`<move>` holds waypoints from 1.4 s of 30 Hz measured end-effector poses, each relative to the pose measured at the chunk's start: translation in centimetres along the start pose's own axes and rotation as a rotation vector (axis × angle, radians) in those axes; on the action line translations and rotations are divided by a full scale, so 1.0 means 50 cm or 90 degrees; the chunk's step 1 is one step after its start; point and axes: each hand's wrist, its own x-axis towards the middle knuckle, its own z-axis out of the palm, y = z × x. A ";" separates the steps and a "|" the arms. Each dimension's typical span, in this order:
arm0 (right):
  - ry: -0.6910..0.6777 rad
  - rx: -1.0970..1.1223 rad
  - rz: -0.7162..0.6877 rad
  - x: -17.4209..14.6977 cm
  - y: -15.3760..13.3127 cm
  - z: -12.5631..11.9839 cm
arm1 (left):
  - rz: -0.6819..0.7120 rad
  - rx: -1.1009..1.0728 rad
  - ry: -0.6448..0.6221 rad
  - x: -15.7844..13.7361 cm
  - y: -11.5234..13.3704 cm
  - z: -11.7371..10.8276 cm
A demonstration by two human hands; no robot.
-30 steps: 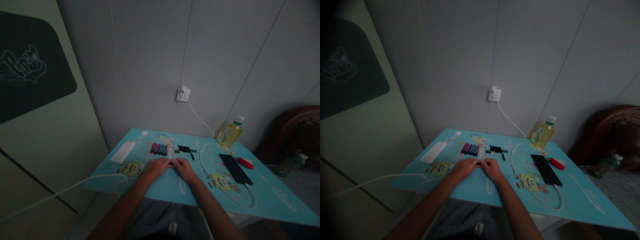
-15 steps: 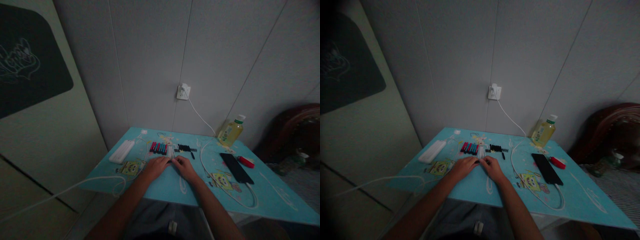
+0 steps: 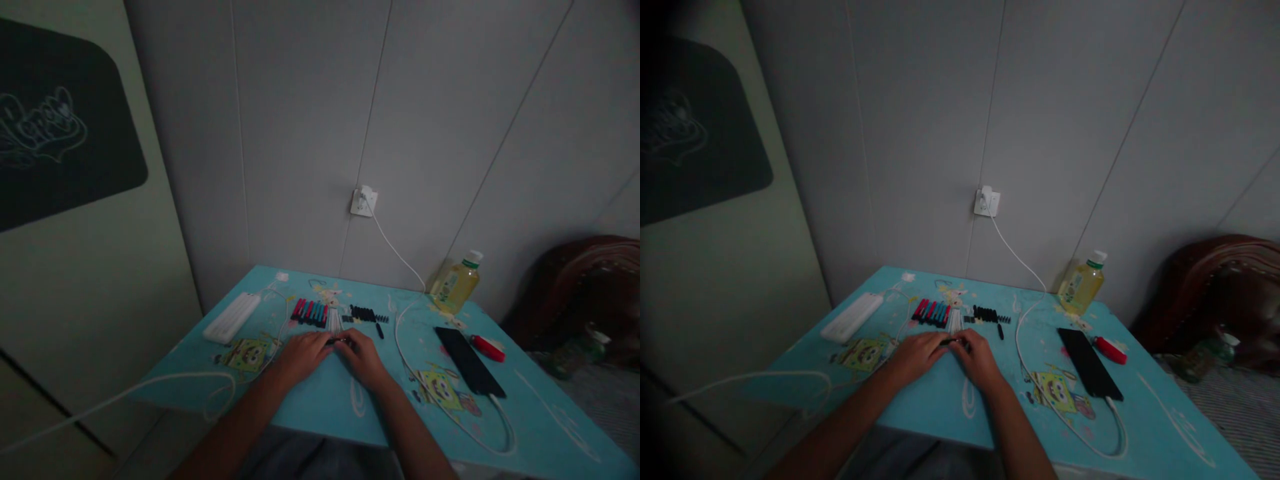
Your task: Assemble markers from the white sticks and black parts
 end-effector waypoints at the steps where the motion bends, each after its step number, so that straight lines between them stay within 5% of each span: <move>1: 0.002 -0.001 0.002 0.000 -0.001 -0.001 | 0.000 -0.002 -0.002 0.000 -0.001 0.000; 13: 0.018 -0.096 -0.005 0.006 0.007 0.008 | 0.004 -0.011 0.003 0.005 0.001 0.004; 23: 0.021 -0.037 -0.018 0.002 -0.006 0.003 | -0.006 0.018 0.012 0.010 0.000 0.005; 42: 0.094 -0.107 0.025 0.003 0.020 0.012 | 0.123 0.113 -0.042 0.075 -0.013 0.005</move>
